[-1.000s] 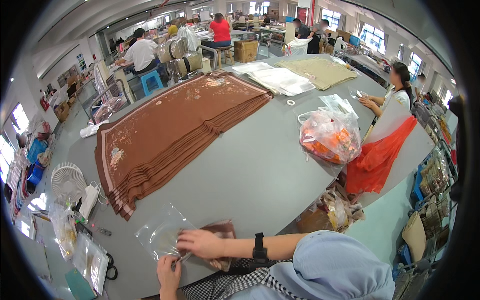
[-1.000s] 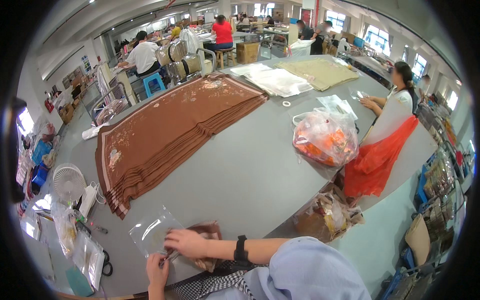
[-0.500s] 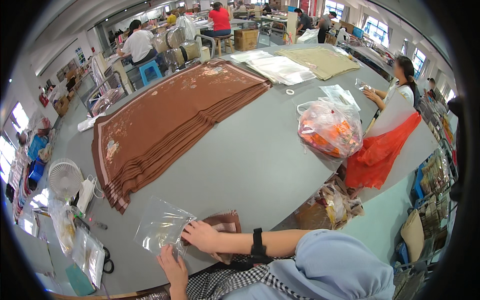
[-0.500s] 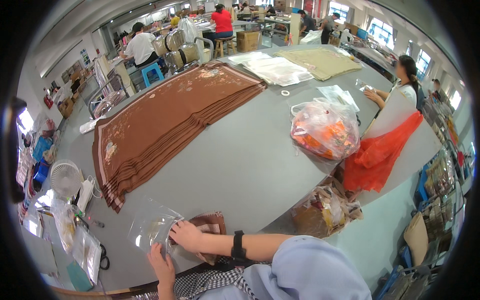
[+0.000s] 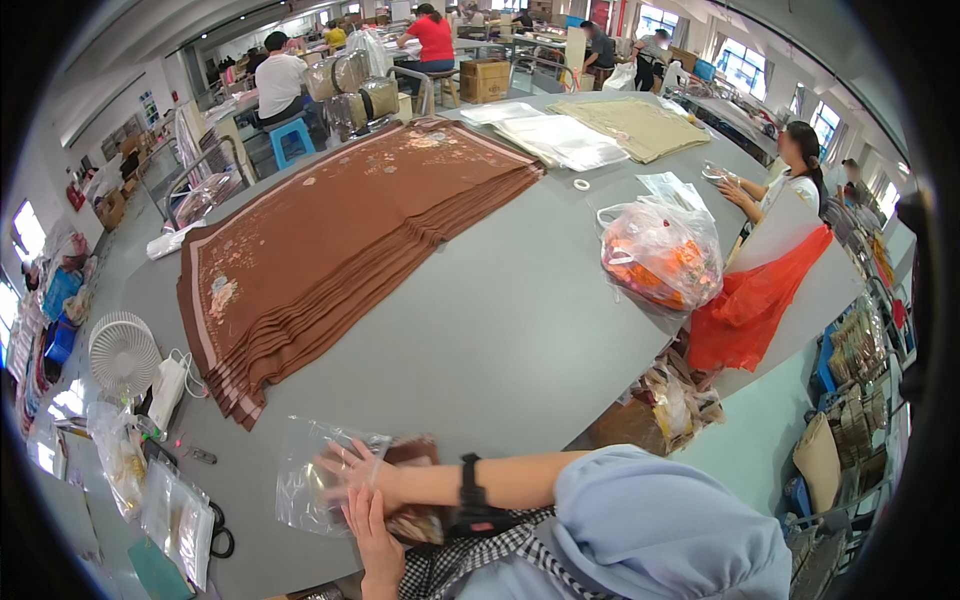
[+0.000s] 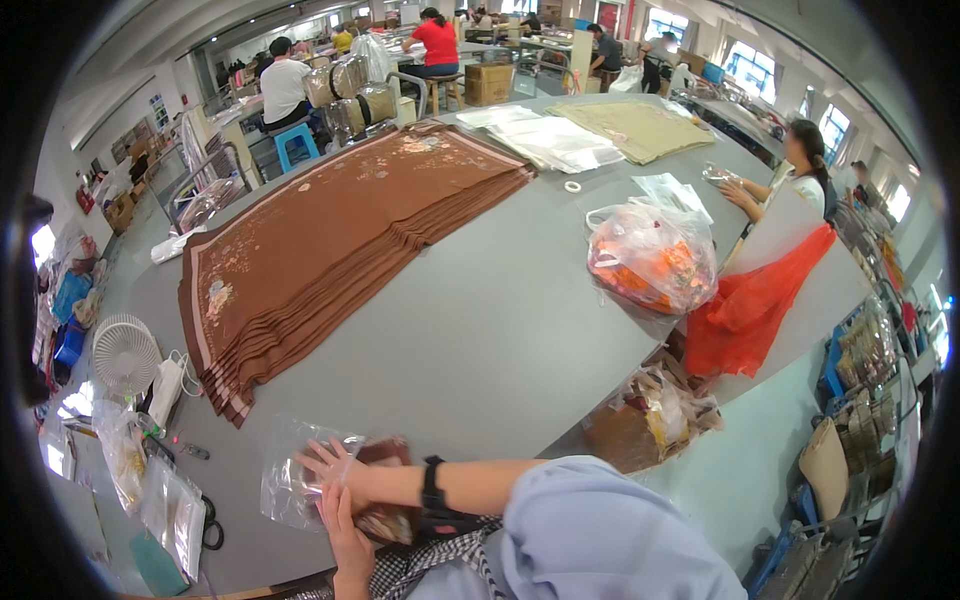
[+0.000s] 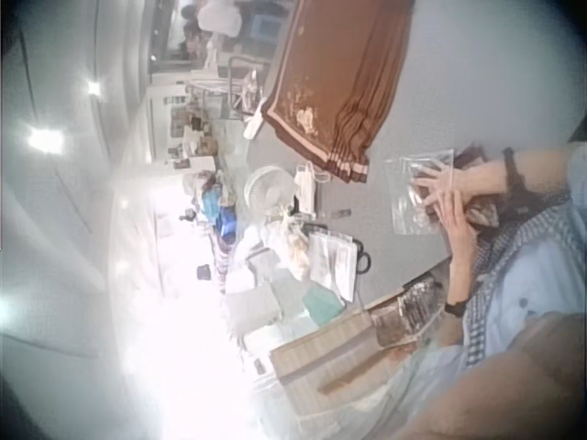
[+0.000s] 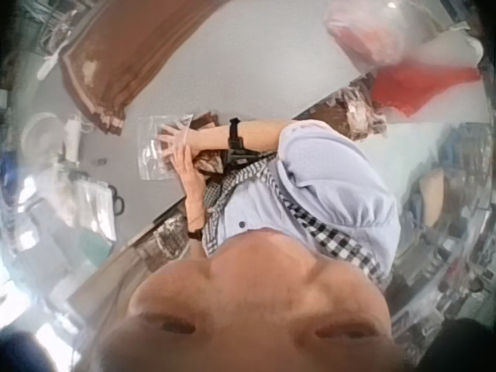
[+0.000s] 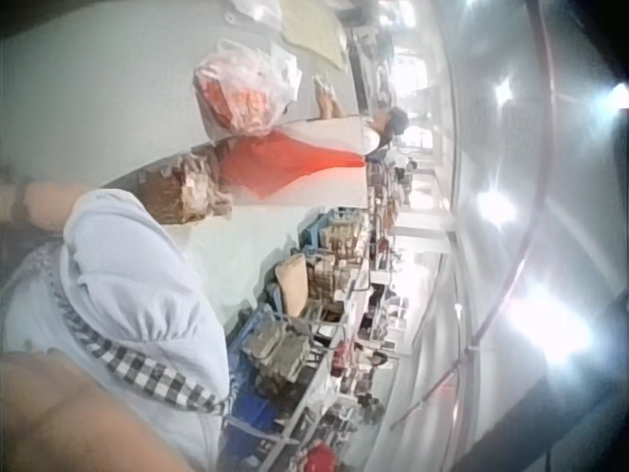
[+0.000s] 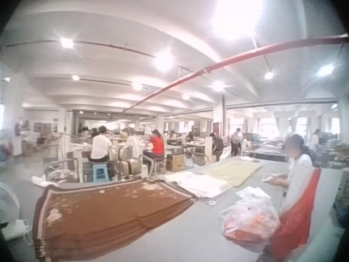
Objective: The person folds brown floral-patterned textiles on a table and places them into clear plastic bags. The person repeats this process for multiple items, stacking the finished packages on the table.
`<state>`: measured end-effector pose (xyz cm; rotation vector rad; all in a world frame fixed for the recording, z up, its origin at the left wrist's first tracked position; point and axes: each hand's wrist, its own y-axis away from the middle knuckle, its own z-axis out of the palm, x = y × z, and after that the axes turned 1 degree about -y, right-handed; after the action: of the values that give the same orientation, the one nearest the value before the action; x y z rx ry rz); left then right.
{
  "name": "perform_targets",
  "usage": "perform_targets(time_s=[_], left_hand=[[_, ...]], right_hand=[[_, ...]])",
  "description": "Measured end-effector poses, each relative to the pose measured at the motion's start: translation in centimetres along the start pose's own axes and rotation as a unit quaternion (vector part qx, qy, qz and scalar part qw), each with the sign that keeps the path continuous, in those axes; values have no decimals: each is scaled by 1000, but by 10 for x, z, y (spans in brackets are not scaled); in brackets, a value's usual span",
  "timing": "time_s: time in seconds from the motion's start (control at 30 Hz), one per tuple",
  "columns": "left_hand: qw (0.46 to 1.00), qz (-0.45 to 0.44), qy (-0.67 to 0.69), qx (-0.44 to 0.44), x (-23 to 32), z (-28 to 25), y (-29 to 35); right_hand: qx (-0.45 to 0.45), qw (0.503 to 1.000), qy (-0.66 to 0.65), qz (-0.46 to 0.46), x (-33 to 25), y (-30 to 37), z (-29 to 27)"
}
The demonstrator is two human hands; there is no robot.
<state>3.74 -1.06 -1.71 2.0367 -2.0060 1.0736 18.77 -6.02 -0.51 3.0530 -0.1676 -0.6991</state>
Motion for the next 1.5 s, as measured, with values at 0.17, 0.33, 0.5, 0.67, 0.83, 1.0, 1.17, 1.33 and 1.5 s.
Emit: perform_targets(time_s=[0.17,0.33,0.5,0.67,0.83,1.0,1.17,1.33,1.5], left_hand=[[997,-59,-41,-12,0,-11,-1],[1000,3,-21,9,4,-3,-4],[996,-7,-89,-9,17,-1,-3],[983,127,79,-110,57,7,23],[992,-80,-13,-98,59,37,33],[985,-75,-96,-119,51,45,32],[973,-94,-5,-209,50,32,30],[970,-48,22,-238,38,33,33],[976,-6,42,-214,47,10,25]], right_hand=[[53,998,-10,-36,0,-21,3],[98,986,-56,-125,11,74,19],[175,960,86,-202,35,103,3],[161,963,-160,-142,11,76,-6],[94,977,-163,-99,-9,116,4],[195,950,-130,-204,-6,64,17],[87,983,29,-159,-26,24,11],[-2,997,10,-81,-27,52,-6],[37,987,29,-155,-14,27,6]])
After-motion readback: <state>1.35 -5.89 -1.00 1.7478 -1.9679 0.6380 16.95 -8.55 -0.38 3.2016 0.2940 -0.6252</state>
